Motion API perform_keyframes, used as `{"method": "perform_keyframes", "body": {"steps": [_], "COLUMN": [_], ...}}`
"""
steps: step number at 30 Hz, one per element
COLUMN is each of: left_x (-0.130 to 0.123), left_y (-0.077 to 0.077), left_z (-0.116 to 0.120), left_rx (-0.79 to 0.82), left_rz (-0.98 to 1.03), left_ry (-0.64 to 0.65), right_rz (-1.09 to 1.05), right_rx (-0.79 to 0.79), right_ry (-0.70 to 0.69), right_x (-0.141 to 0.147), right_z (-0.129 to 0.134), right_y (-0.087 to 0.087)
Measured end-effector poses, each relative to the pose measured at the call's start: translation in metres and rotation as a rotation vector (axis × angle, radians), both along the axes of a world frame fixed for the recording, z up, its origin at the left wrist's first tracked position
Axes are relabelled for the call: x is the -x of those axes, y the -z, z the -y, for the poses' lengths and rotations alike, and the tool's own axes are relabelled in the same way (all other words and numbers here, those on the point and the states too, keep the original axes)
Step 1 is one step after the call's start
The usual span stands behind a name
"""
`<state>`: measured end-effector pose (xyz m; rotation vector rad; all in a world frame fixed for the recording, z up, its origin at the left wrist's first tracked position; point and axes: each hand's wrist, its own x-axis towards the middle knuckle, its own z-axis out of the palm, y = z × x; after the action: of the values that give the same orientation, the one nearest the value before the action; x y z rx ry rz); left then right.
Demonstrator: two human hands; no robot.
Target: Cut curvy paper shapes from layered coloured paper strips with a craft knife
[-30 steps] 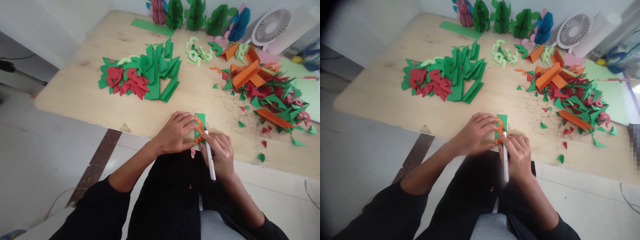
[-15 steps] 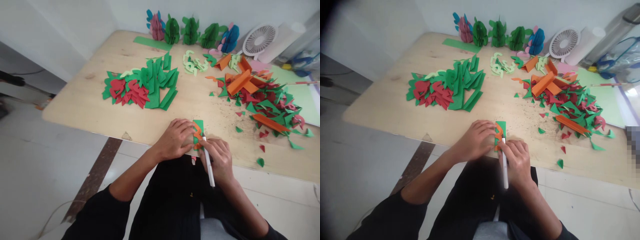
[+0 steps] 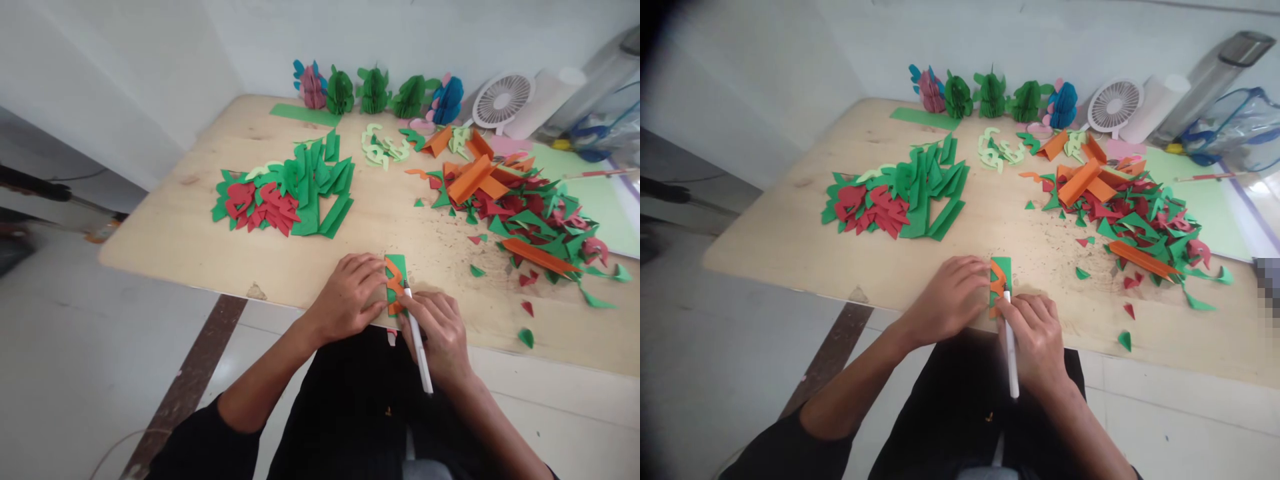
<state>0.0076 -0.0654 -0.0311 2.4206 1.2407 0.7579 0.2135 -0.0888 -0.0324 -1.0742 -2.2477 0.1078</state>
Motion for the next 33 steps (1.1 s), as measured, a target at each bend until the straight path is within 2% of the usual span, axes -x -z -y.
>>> {"method": "perform_keyframes", "body": {"steps": [10, 25, 33], "left_x": [-0.003, -0.008, -0.008], "left_y": [0.003, 0.005, 0.004], "left_z": [0.0, -0.002, -0.002], "left_rx": [0.0, -0.008, -0.02], "left_rz": [-0.1, -0.095, -0.082], "left_ry": [0.018, -0.028, -0.013], "right_rz": [-0.005, -0.016, -0.083], "right_rx": [0.003, 0.028, 0.134], "right_ry": [0.002, 0.007, 0.034], "right_x": [0.0, 0.0, 0.001], "right_z": [0.001, 0.002, -0.001], "right_y": [0.001, 0.003, -0.01]}}
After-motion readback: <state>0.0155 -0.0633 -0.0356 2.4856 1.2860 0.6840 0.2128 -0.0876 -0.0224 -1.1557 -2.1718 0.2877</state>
